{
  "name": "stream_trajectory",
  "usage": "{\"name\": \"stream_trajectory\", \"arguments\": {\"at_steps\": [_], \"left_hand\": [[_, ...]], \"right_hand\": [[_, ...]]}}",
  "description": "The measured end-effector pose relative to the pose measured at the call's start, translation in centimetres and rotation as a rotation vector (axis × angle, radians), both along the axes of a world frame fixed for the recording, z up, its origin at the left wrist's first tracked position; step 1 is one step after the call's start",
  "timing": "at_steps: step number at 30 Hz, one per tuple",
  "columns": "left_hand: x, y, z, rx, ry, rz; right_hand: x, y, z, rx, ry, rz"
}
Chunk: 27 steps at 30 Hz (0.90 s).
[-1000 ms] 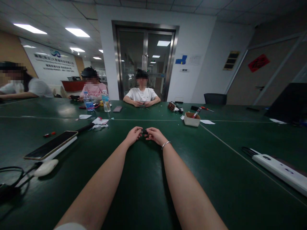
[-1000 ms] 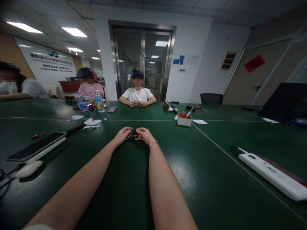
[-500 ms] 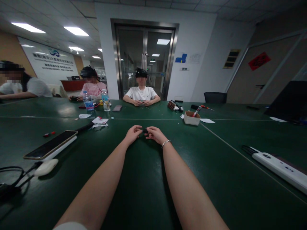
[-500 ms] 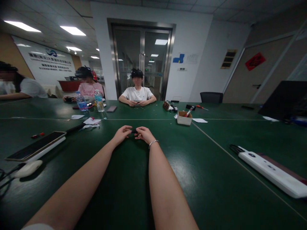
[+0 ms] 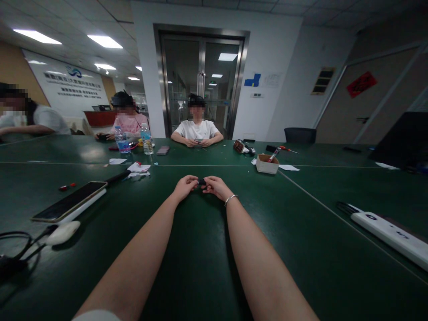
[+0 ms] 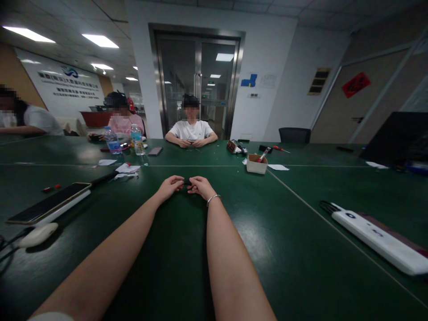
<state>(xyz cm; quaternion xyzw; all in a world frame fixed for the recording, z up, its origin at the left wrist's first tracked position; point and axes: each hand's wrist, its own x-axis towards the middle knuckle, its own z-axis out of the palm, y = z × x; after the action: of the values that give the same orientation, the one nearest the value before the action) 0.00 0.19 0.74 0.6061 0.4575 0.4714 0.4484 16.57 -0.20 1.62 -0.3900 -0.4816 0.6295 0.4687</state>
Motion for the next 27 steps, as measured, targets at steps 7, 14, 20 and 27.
{"name": "stream_trajectory", "arguments": {"at_steps": [7,14,20,27], "left_hand": [[-0.60,0.12,-0.12,0.110,-0.072,-0.016],[-0.60,-0.11,0.08,0.111,-0.077,-0.027],[-0.64,0.13,-0.14,0.098,-0.090,-0.013],[-0.59,0.10,-0.15,0.069,-0.072,0.006]], "right_hand": [[0.08,0.20,-0.14,0.020,-0.004,0.019],[0.12,0.28,-0.28,0.032,-0.024,0.034],[0.20,-0.21,0.26,0.034,0.018,0.029],[-0.02,0.01,0.30,0.002,-0.051,-0.001]]}}
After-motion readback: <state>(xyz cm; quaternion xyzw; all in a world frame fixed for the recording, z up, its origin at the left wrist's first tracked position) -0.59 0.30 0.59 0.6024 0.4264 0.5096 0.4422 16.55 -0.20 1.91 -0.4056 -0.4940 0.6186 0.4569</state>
